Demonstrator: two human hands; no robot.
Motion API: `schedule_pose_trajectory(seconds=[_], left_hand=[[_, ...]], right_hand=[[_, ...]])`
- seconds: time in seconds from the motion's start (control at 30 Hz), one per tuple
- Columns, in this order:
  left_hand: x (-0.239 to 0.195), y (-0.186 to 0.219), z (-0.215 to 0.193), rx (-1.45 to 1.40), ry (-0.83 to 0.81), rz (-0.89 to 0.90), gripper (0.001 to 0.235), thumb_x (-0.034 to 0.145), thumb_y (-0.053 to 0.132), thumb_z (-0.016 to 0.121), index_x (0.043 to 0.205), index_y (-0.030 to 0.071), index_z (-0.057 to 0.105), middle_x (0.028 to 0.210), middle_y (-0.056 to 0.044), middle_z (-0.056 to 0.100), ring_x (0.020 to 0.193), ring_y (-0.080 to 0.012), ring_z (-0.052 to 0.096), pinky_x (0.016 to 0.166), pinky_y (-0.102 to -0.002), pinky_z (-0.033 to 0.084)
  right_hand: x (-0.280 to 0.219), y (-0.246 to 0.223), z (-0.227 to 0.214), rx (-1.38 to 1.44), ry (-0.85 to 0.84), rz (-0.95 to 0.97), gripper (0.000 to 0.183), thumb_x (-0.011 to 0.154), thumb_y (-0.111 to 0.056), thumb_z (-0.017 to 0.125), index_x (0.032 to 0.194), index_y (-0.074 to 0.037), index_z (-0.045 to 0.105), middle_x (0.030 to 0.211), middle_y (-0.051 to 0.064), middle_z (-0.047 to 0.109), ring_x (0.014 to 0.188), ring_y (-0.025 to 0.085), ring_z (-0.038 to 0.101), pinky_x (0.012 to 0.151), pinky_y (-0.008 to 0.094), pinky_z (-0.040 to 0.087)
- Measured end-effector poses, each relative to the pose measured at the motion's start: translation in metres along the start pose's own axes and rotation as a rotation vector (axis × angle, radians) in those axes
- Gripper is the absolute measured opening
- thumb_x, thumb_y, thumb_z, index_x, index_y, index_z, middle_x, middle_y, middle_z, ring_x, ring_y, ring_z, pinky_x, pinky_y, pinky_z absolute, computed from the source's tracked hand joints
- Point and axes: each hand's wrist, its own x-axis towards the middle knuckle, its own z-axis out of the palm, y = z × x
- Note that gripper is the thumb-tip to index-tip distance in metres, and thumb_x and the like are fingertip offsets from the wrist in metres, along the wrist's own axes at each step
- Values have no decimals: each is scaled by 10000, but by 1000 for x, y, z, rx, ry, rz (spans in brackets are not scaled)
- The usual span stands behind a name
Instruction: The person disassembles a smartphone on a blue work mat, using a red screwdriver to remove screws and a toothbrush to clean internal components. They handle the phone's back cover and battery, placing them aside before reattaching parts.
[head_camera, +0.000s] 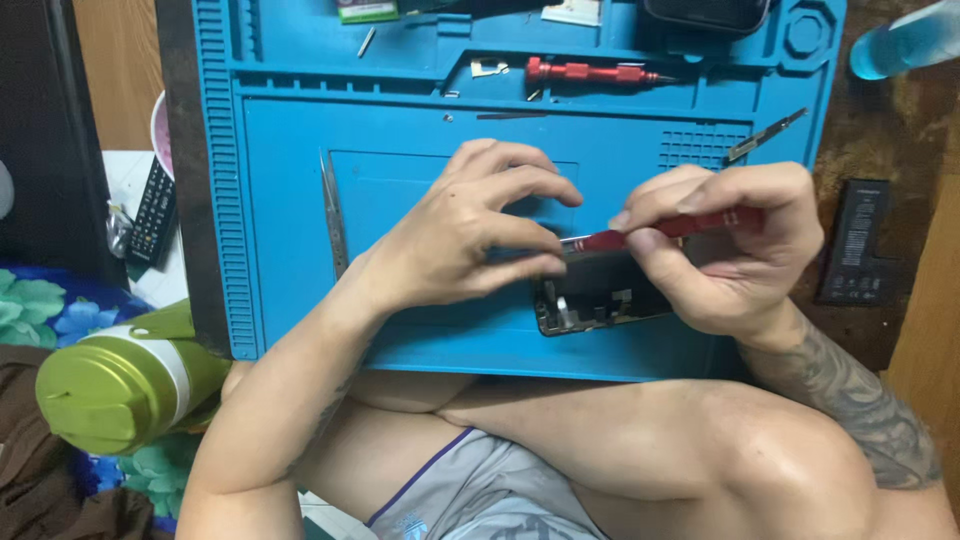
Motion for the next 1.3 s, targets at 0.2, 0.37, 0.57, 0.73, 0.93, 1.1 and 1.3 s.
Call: schedule_pose_trajectory(seconds=[0.2,0.37,0.57,0.73,0.93,1.1,1.3], left_hand=[[-5,-14,-1,273,211,0,105,1016,246,795,1038,149,763,1220,-100,707,1185,-362,597,949,-568,432],[0,-26,10,394,246,-15,112,1026,252,806,1051,150,764,1240,-94,697,1175,-371,579,920,-555,417],[1,-31,18,478,95,-57,159,1052,333,735,1174,231,747,1357,-94,623,1253,-379,518,957,-548,416],[-4,4,-8,322,449,-98,114,990,172,835,936,130,744,1255,-90,690,1175,-361,586,1001,-528,425],[-44,58,29,405,138,-58,351,928,259,843,1229,150,699,1400,-131,615,1306,-391,531,997,-559,431],[-45,57,36,595,-113,-104,496,1004,463,679,1431,228,592,1545,-163,478,1394,-416,434,1072,-585,400],[-22,53,16,560,-224,26,228,951,324,769,1172,271,747,1419,-111,590,1298,-406,486,974,-581,399]], right_hand=[[2,-1,-8,-101,186,17,377,1012,106,587,1189,-55,295,891,269,595,837,395,700,899,516,606],[5,6,-9,-128,325,52,384,1072,79,621,1227,-67,303,923,240,558,881,364,687,952,462,584],[8,18,-10,-175,264,-32,343,1091,75,616,1253,-32,334,1001,250,578,955,382,715,883,433,619],[7,14,-26,-190,366,-121,404,1096,141,595,1319,-99,359,1031,303,622,933,424,695,911,472,550],[-67,-16,-82,-280,793,5,213,1180,-170,664,1132,37,653,1028,228,680,855,300,678,784,355,586],[-195,-43,-128,-323,972,50,268,1187,-219,659,1134,43,641,1068,210,642,953,320,668,896,399,601],[-308,-84,-145,-523,1142,98,280,1239,-169,642,1230,110,660,1188,250,658,1005,370,702,919,408,612]])
